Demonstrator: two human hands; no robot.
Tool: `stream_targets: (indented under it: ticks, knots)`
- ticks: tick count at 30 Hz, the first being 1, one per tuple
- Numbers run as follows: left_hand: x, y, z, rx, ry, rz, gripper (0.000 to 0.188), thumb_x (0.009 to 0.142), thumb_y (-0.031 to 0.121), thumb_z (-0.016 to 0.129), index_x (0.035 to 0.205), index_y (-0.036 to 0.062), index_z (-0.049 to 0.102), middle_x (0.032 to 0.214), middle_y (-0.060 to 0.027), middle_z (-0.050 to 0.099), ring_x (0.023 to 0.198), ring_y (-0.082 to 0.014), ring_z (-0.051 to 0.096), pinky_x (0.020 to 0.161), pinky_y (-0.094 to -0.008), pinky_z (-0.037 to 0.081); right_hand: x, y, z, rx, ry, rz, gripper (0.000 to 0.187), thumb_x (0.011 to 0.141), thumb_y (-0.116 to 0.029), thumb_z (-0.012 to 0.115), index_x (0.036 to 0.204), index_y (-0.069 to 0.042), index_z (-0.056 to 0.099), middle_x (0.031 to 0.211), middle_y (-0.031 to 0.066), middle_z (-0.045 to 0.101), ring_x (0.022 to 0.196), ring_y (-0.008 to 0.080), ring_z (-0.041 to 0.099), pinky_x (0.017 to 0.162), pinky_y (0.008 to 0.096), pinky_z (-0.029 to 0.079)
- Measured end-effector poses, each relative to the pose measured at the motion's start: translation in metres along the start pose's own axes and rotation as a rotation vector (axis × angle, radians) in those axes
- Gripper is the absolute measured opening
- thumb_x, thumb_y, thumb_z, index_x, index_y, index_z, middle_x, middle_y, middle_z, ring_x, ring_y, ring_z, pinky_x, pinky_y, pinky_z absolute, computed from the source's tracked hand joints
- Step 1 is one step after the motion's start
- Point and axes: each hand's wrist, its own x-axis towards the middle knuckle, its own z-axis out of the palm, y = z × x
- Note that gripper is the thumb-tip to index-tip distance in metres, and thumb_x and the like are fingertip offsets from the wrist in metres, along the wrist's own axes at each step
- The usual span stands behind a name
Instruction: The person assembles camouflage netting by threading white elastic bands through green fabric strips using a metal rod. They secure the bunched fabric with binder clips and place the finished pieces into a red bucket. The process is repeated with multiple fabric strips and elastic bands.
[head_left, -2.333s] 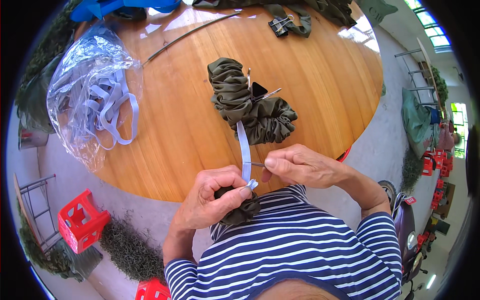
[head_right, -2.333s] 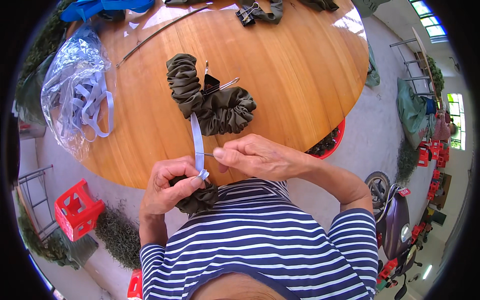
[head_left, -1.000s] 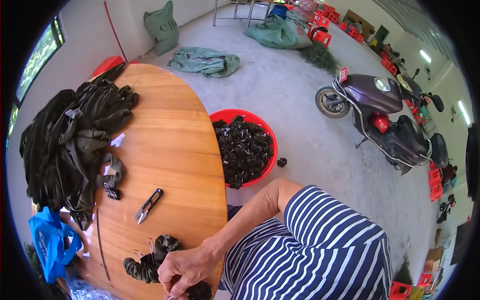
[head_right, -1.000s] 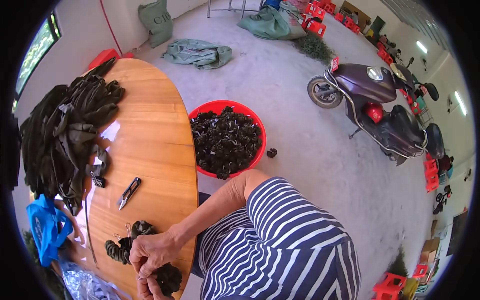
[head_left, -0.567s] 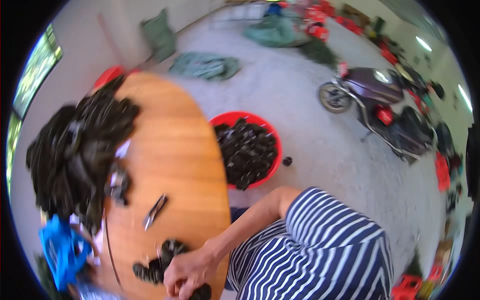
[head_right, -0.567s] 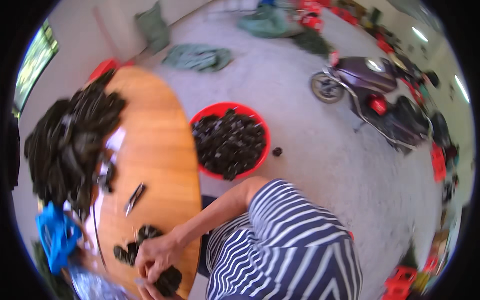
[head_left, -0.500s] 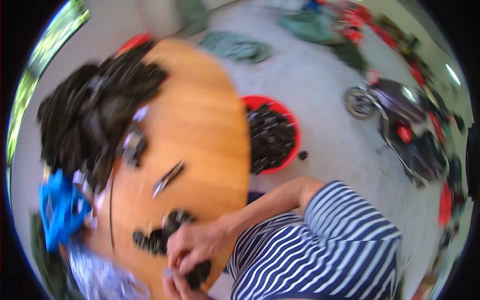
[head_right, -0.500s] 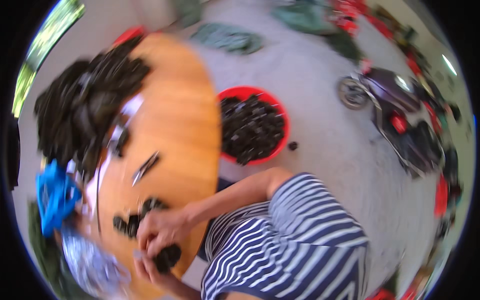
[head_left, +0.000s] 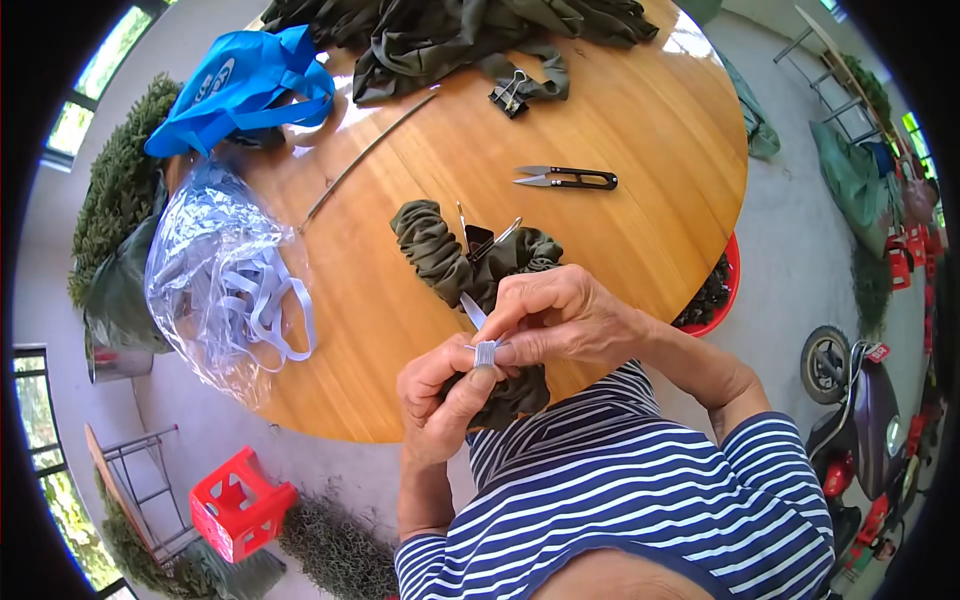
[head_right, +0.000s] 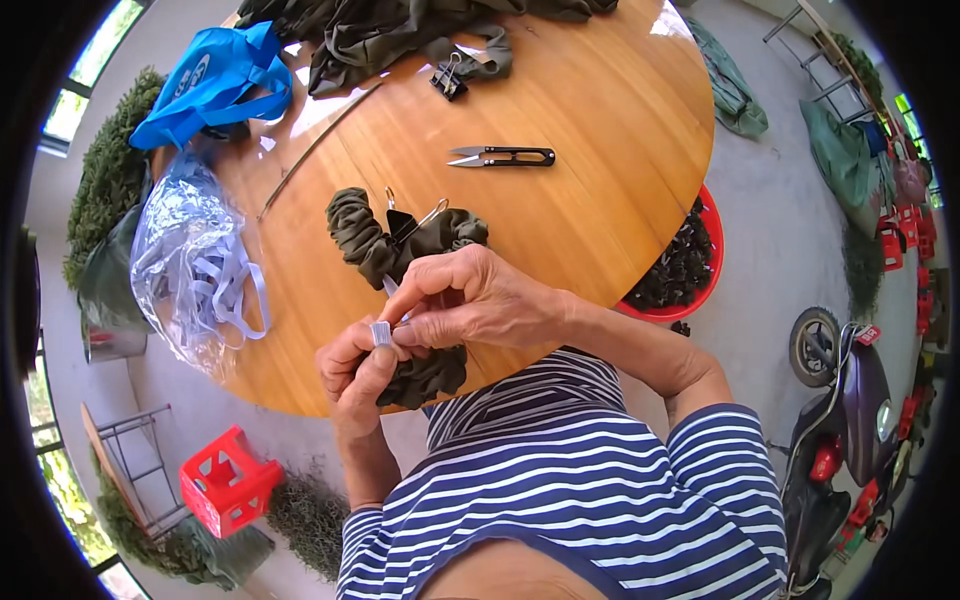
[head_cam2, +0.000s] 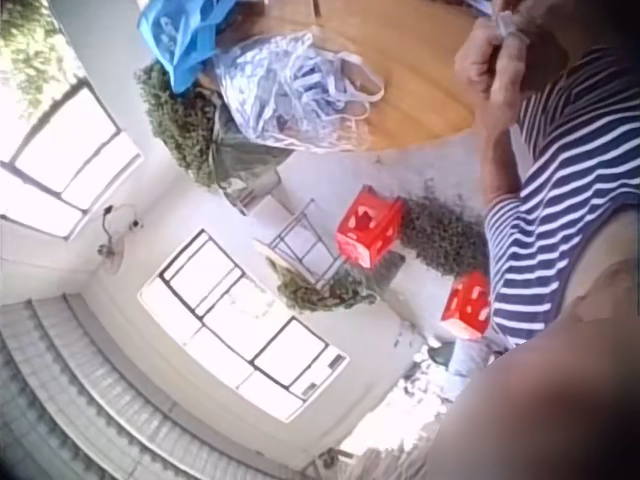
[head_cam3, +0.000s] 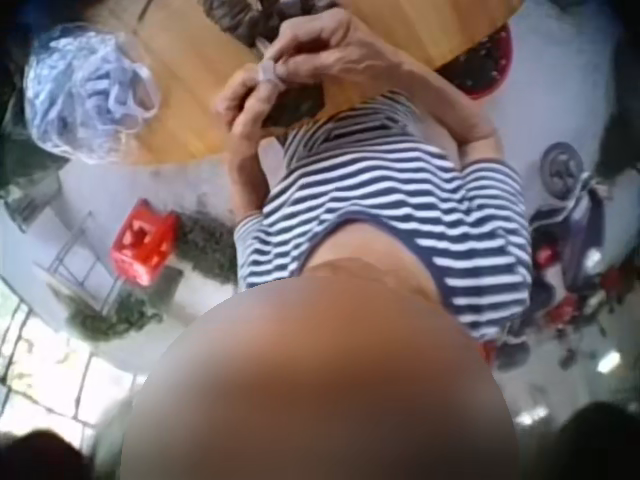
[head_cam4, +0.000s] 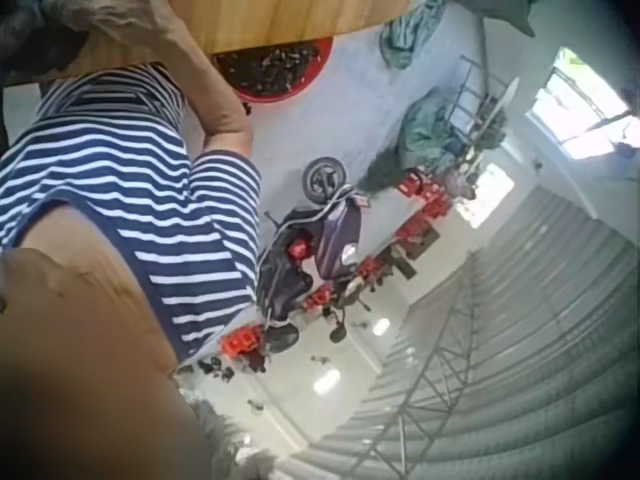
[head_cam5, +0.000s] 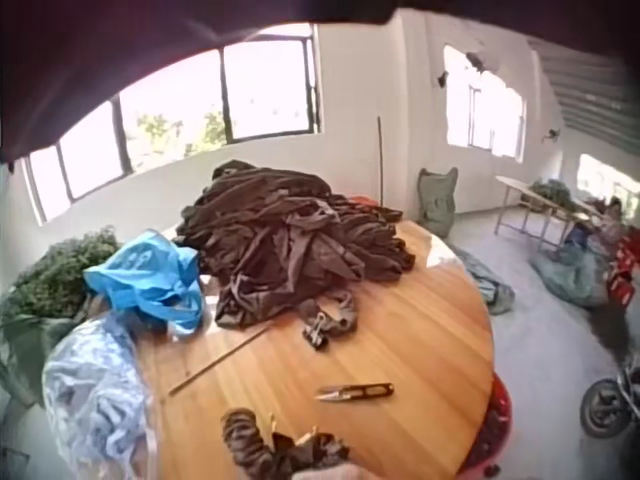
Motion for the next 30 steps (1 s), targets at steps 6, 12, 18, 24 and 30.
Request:
stream_targets:
  ticks: [6,12,18,24,30]
  knots:
    - [0.001,-0.004,-0.001,-0.003,-0.051,-0.047,0.01,0.079,0.007,0.057,0.077,-0.0024,0.06,0.072,-0.0084,0.059,0.067,-0.0138,0.054,0.062,-0.0249,0.042,0.002,-0.003,-0.002,0.07,-0.027,0.099,0.015,0.082,-0.012,0.06,0.087,0.002,0.057,0.073,0.0029,0.057,0.067,0.0074,0.054,0.06,0.0219,0.044]
    - [0.002,-0.005,-0.001,0.058,-0.104,-0.028,0.007,0.079,0.005,0.057,0.078,-0.0017,0.061,0.074,-0.0078,0.059,0.068,-0.0134,0.055,0.062,-0.0247,0.042,0.0,-0.002,0.002,0.177,0.052,0.136,0.014,0.086,-0.013,0.055,0.088,0.001,0.052,0.074,0.0016,0.055,0.065,0.0063,0.051,0.057,0.021,0.043]
    - [-0.004,-0.004,0.003,0.125,0.012,0.028,0.006,0.079,0.003,0.057,0.08,-0.0019,0.06,0.078,-0.0089,0.06,0.07,-0.0141,0.055,0.063,-0.0241,0.043,0.001,-0.012,0.0,0.405,0.249,0.109,0.012,0.084,-0.011,0.055,0.085,0.0,0.05,0.075,0.0015,0.048,0.061,0.0043,0.041,0.052,0.0184,0.034]
    - [-0.001,-0.004,0.007,0.165,0.17,0.138,0.007,0.081,0.003,0.056,0.081,-0.0024,0.06,0.08,-0.0085,0.059,0.071,-0.0134,0.054,0.064,-0.0233,0.043,-0.006,-0.007,0.013,-0.095,0.208,0.032,0.021,0.082,-0.011,0.059,0.098,0.004,0.059,0.085,0.0049,0.054,0.077,0.0104,0.051,0.068,0.0214,0.041]
    - [-0.003,-0.007,0.013,0.104,0.228,0.031,0.01,0.084,0.007,0.055,0.084,-0.0018,0.059,0.082,-0.0049,0.058,0.073,-0.0089,0.051,0.065,-0.0216,0.041,-0.007,0.005,0.021,-0.127,0.273,-0.032,0.014,0.083,-0.011,0.057,0.09,0.002,0.058,0.089,0.005,0.052,0.081,0.0107,0.05,0.071,0.023,0.041]
